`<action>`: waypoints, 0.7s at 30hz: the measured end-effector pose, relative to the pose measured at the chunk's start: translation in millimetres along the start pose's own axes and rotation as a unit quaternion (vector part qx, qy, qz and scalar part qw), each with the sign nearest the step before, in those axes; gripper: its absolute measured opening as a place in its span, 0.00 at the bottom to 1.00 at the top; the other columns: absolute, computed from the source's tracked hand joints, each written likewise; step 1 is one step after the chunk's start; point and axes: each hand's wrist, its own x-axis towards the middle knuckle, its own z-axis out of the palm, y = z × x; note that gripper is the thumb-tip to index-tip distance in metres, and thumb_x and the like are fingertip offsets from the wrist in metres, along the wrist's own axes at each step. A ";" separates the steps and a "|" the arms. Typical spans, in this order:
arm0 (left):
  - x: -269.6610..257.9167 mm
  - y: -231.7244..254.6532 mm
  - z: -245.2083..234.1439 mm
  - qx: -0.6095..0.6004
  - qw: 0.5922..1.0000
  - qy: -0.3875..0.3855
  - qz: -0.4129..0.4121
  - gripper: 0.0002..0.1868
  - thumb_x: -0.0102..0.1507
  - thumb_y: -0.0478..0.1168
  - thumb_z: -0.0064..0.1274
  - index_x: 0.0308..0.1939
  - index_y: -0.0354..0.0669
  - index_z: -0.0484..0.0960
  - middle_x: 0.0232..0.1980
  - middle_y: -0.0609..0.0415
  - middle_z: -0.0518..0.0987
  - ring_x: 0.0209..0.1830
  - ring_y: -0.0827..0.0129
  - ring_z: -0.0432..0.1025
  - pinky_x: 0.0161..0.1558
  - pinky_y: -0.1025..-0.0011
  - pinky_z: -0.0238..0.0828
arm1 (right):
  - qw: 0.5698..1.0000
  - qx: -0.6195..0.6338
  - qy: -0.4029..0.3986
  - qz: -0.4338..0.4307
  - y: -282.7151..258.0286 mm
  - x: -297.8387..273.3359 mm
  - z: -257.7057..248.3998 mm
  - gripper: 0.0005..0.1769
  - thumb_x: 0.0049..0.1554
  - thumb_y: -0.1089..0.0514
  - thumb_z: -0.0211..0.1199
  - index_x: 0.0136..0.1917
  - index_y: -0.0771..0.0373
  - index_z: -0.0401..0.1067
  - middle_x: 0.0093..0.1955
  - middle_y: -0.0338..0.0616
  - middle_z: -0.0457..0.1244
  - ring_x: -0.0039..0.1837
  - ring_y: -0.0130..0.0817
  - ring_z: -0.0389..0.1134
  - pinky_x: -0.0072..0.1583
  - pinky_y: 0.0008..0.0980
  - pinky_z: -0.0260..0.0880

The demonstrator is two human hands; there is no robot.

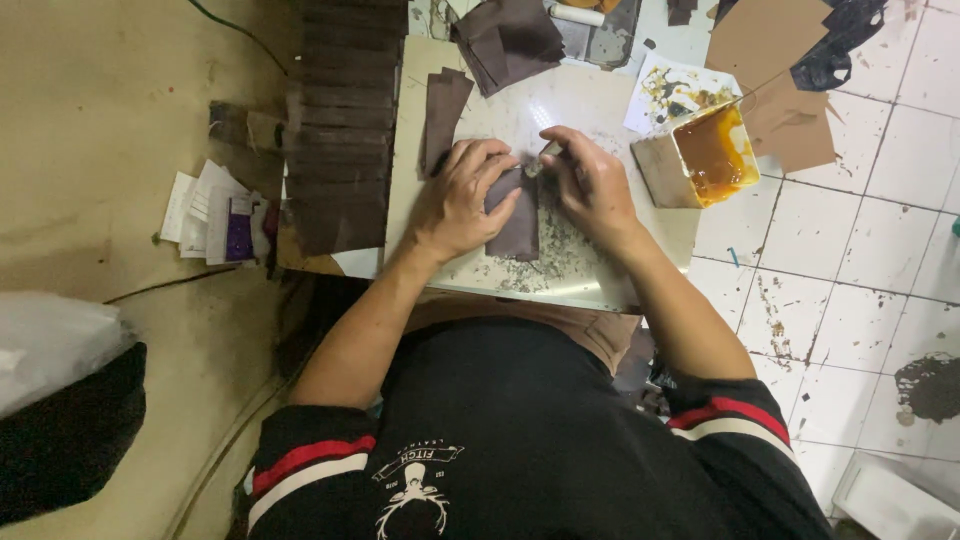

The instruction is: Applying adhesive to leather strips and folding the edges to create finished borders.

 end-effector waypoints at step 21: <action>-0.1 0.9 -2.7 0.016 1.000 -0.013 0.008 0.16 0.59 0.37 0.65 0.49 0.40 0.81 0.52 0.47 0.74 0.56 0.48 0.71 0.58 0.56 0.69 | 0.988 -0.122 -0.049 -0.077 -12.5 -71.1 0.4 0.22 0.55 0.68 0.65 0.63 0.63 0.74 0.52 0.50 0.69 0.54 0.50 0.72 0.57 0.46 0.70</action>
